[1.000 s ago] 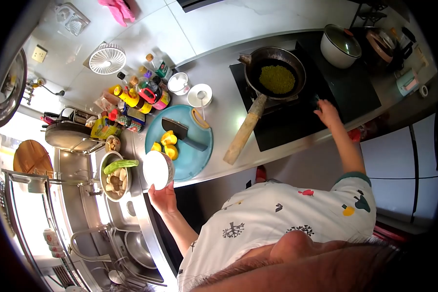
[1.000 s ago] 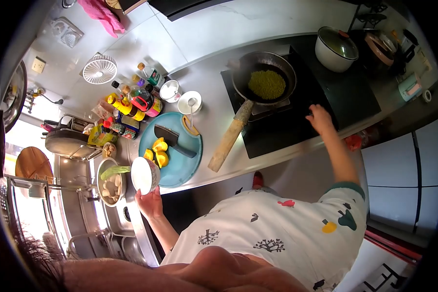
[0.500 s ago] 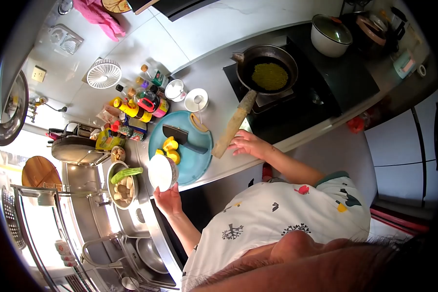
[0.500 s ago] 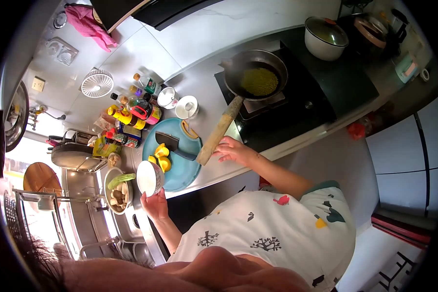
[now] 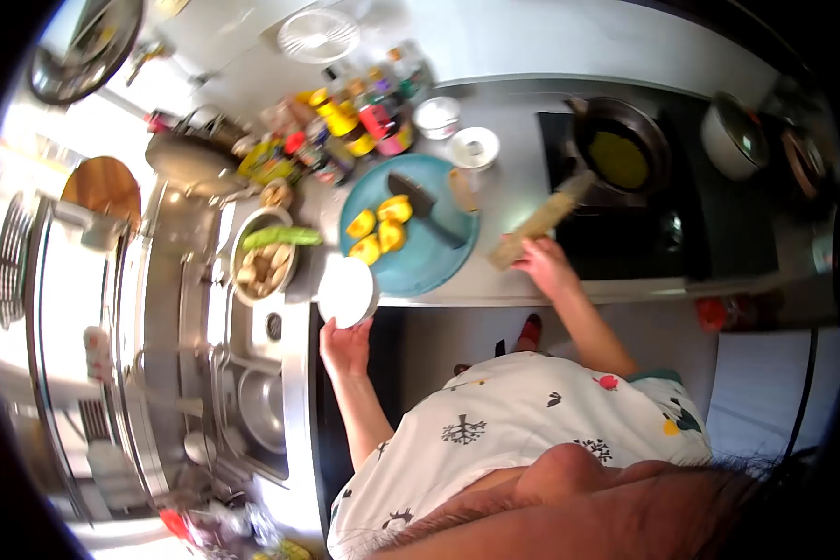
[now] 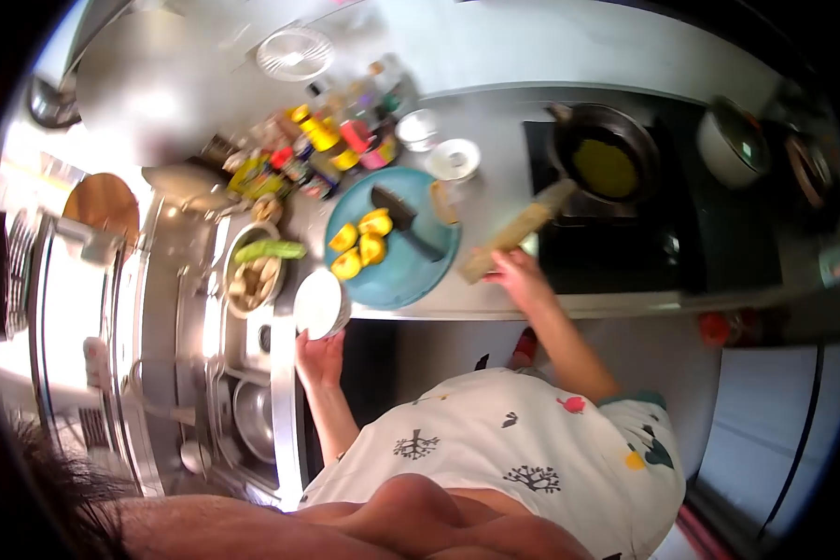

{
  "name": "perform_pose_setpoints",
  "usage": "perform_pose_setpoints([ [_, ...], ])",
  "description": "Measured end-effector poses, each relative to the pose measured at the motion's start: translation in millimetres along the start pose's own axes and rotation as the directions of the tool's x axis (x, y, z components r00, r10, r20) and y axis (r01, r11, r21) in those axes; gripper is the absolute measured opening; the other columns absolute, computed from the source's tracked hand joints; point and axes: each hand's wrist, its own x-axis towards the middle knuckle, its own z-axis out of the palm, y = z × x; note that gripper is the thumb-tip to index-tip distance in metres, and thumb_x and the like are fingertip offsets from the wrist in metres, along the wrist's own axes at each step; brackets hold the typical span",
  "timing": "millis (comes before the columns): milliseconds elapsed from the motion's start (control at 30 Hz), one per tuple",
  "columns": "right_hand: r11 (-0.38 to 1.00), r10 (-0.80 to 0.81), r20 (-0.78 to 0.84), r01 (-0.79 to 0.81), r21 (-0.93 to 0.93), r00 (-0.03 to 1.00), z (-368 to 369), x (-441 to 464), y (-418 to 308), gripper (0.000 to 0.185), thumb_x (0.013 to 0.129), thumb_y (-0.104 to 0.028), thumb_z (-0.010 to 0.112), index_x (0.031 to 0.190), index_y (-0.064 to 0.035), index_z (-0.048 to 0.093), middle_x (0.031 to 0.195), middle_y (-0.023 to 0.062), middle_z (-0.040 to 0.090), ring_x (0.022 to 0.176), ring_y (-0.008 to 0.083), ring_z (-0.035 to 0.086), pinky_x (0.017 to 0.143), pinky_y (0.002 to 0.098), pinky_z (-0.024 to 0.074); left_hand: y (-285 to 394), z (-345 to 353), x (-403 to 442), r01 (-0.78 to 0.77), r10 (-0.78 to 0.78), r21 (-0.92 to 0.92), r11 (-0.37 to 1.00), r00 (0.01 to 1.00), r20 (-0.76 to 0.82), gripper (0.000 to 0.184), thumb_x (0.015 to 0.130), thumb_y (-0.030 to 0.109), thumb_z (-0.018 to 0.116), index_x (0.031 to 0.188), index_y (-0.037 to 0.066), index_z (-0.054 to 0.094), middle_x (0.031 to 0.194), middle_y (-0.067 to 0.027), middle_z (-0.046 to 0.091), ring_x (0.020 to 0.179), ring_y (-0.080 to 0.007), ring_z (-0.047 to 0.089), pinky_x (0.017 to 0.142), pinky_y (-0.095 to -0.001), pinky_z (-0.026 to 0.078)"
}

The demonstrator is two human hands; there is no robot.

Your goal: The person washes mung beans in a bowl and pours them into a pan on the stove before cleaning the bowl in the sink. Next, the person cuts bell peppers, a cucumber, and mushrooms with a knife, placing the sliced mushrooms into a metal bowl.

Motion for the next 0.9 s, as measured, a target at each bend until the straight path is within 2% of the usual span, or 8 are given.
perform_pose_setpoints([
  [233, 0.995, 0.009, -0.051, -0.005, 0.095, 0.999, -45, -13, 21, 0.045, 0.094, -0.027, 0.047, 0.130, -0.0018, 0.038, 0.129, 0.0176, 0.048, 0.114, 0.0241, 0.050, 0.091, 0.0365, 0.0429, 17, -50, -38, -0.084, 0.094, 0.047, 0.995, 0.955, -0.283, 0.043, 0.085, 0.012, 0.050, 0.125, 0.005, 0.037, 0.125, -0.0180, 0.047, 0.113, -0.0344, 0.049, 0.093, -0.0509, 0.044],
  [300, 0.990, -0.003, -0.008, 0.004, 0.139, 1.000, -47, -12, 21, 0.056, 0.095, -0.039, 0.042, 0.137, -0.0037, 0.031, 0.134, 0.0175, 0.041, 0.121, 0.0255, 0.043, 0.095, 0.0381, 0.0404, 24, -69, -48, -0.087, 0.098, 0.050, 0.995, 0.956, -0.277, 0.044, 0.083, 0.009, 0.052, 0.124, 0.007, 0.036, 0.126, -0.0158, 0.045, 0.115, -0.0329, 0.047, 0.094, -0.0515, 0.042],
  [400, 0.969, 0.056, -0.091, -0.032, 0.247, 0.994, -42, -23, 23, 0.059, 0.091, -0.054, 0.040, 0.128, -0.0081, 0.041, 0.124, 0.0107, 0.051, 0.113, 0.0223, 0.050, 0.087, 0.0357, 0.0441, 38, -91, -68, -0.116, 0.121, 0.036, 0.993, 0.945, -0.304, 0.050, 0.079, 0.004, 0.052, 0.126, 0.007, 0.035, 0.126, -0.0141, 0.044, 0.115, -0.0323, 0.047, 0.095, -0.0504, 0.042],
  [467, 0.988, 0.103, -0.147, -0.084, 0.129, 0.984, -49, -36, 38, 0.052, 0.092, -0.052, 0.041, 0.120, -0.0094, 0.046, 0.114, 0.0079, 0.056, 0.104, 0.0207, 0.055, 0.081, 0.0334, 0.0454, 44, -114, -82, -0.154, 0.173, 0.084, 0.985, 0.930, -0.324, 0.046, 0.074, 0.006, 0.054, 0.118, 0.007, 0.040, 0.118, -0.0127, 0.049, 0.109, -0.0298, 0.051, 0.090, -0.0470, 0.044],
  [533, 0.975, 0.210, -0.271, -0.223, -0.018, 0.939, -56, -49, 71, 0.047, 0.092, -0.050, 0.044, 0.114, -0.0095, 0.050, 0.104, 0.0063, 0.060, 0.094, 0.0185, 0.059, 0.075, 0.0311, 0.0469, 54, -142, -98, -0.221, 0.210, 0.018, 0.975, 0.895, -0.394, 0.060, 0.068, 0.001, 0.055, 0.125, 0.012, 0.039, 0.121, -0.0092, 0.049, 0.112, -0.0290, 0.049, 0.090, -0.0455, 0.044],
  [667, 0.855, 0.400, -0.160, -0.431, -0.289, 0.902, 22, -80, 111, 0.027, 0.091, -0.032, 0.052, 0.104, -0.0081, 0.056, 0.092, 0.0077, 0.063, 0.080, 0.0168, 0.062, 0.066, 0.0277, 0.0484, 83, -200, -128, -0.463, 0.349, -0.146, 0.874, 0.809, -0.473, 0.081, 0.054, -0.006, 0.044, 0.133, 0.013, 0.035, 0.130, -0.0134, 0.042, 0.121, -0.0347, 0.042, 0.096, -0.0523, 0.041],
  [800, 0.750, 0.507, 0.038, -0.418, -0.513, 0.861, 131, -52, 137, 0.022, 0.091, -0.025, 0.054, 0.102, -0.0064, 0.056, 0.090, 0.0070, 0.062, 0.079, 0.0146, 0.061, 0.065, 0.0246, 0.0481, 103, -237, -146, -0.509, 0.333, -0.132, 0.851, 0.716, -0.613, 0.074, 0.061, -0.003, 0.042, 0.133, 0.010, 0.032, 0.131, -0.0155, 0.040, 0.120, -0.0367, 0.042, 0.094, -0.0563, 0.041],
  [900, 0.788, 0.538, 0.294, -0.348, -0.508, 0.790, 195, -16, 161, 0.018, 0.092, -0.020, 0.053, 0.101, -0.0045, 0.057, 0.088, 0.0080, 0.063, 0.077, 0.0129, 0.062, 0.064, 0.0225, 0.0482, 108, -251, -132, -0.515, 0.311, -0.129, 0.847, 0.678, -0.666, 0.070, 0.066, -0.001, 0.042, 0.134, 0.004, 0.027, 0.129, -0.0181, 0.041, 0.119, -0.0360, 0.043, 0.097, -0.0528, 0.040],
])
